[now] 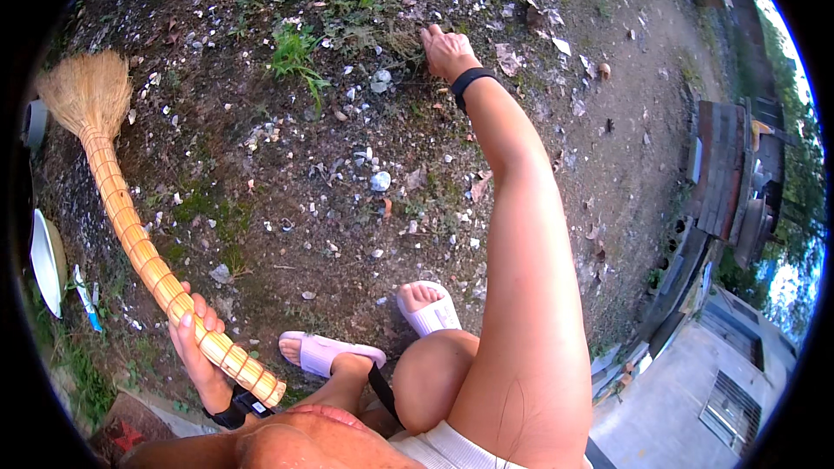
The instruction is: The person picks up a broom and then proceeds to pull weeds from the ground by hand while holding the broom in one hand.
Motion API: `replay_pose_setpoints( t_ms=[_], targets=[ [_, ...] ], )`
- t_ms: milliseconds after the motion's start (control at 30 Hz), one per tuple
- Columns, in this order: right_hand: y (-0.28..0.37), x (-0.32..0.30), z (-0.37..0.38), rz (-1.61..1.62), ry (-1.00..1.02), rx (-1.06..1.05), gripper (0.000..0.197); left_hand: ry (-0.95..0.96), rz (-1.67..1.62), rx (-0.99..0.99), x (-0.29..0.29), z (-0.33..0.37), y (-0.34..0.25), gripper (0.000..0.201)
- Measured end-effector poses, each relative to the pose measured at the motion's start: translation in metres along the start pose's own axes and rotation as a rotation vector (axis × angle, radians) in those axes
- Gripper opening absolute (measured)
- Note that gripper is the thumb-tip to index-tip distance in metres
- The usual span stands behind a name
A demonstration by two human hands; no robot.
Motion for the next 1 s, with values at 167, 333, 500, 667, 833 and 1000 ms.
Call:
replay_pose_setpoints(
  t_ms=[167, 333, 500, 667, 833, 1000],
  targets=[
    [-0.014, 0.031, 0.007, 0.02, 0.125, 0.261, 0.034, 0.002, 0.001, 0.012, 0.003, -0.001, 0.0, 0.051],
    [-0.011, 0.018, 0.006, -0.067, 0.193, 0.119, 0.027, 0.0, -0.004, 0.007, 0.0, -0.001, 0.0, 0.051],
    [-0.024, 0.02, -0.004, 0.082, 0.064, 0.186, 0.025, 0.012, -0.009, 0.005, 0.001, 0.0, 0.0, 0.051],
    [-0.029, -0.002, -0.015, 0.204, 0.091, 0.195, 0.028, 0.014, -0.014, 0.002, 0.0, -0.001, -0.001, 0.051],
    [-0.124, -0.006, -0.028, 0.292, 0.004, 0.595, 0.055, 0.017, -0.023, 0.0, 0.003, -0.002, 0.001, 0.05],
    [-0.099, -0.033, -0.028, -0.052, -0.07, 0.529, 0.061, 0.023, -0.007, -0.005, 0.004, -0.001, 0.002, 0.05]
  ],
)
Point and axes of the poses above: each hand's wrist, its own z-axis towards the middle knuckle, its own x-axis out of the palm, y = z × x, the point moved 2 cm from there along z, towards the middle knuckle, and after that the axes turned 12 degrees about -y, right-handed, at the moved point
